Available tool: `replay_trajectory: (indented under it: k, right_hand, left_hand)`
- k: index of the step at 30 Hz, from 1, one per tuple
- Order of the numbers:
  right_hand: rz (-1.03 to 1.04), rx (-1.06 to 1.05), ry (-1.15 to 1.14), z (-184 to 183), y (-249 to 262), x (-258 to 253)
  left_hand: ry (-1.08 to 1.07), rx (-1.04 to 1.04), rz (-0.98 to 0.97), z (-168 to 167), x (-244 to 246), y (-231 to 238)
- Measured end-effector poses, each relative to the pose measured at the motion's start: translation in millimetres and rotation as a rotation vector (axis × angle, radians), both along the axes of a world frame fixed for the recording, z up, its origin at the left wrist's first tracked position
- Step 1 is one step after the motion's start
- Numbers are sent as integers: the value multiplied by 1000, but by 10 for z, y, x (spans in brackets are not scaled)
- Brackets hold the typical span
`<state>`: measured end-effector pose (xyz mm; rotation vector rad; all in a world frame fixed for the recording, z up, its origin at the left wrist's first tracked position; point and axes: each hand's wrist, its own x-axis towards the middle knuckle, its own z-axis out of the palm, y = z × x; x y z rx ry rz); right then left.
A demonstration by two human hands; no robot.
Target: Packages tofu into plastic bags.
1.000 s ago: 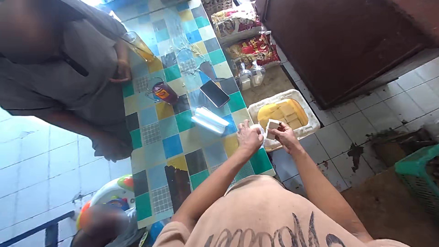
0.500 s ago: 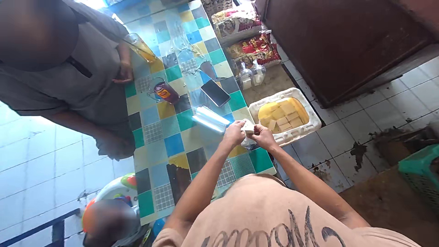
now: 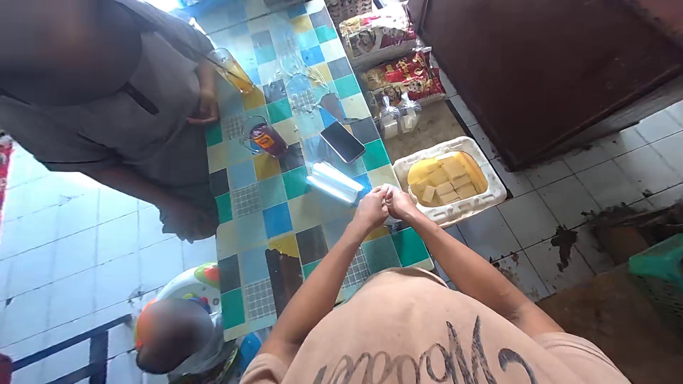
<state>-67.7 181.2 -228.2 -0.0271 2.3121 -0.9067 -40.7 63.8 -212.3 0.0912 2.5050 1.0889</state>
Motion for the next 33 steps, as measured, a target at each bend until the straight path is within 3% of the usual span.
replay_trajectory:
  k: [2,6,9,12,15,19,26,30,33]
  right_hand:
    - [58,15,53,67,83,26]
    - [-100,-51,382,109,467,160]
    - [-95,56,150,-126,594,44]
    - [-66,-3,-112,-341,576,52]
    - [-198,-176,-170,-369,511,136]
    - [-314,-208,-282,-325,420,181]
    - [-479,-324,-184,-343,321,-175]
    - [-437,-360,-72,-346,251,-564]
    - [-389,-442,-57,-452,163,-895]
  left_hand:
    - [15,12,33,-20,17,-28]
    - [51,-4,62,-14,99,-49]
    - [85,22,44,-76,153,-49]
    - [88,11,94,-131,219,-42]
    - [33,-39,185,-121,258,-59]
    - [-53,-61,157,-152,244,-41]
    - [107,32,116,-45,-192,6]
    - [253,85,115,-119,-580,-13]
    - [235,87,213,-40,-658,-160]
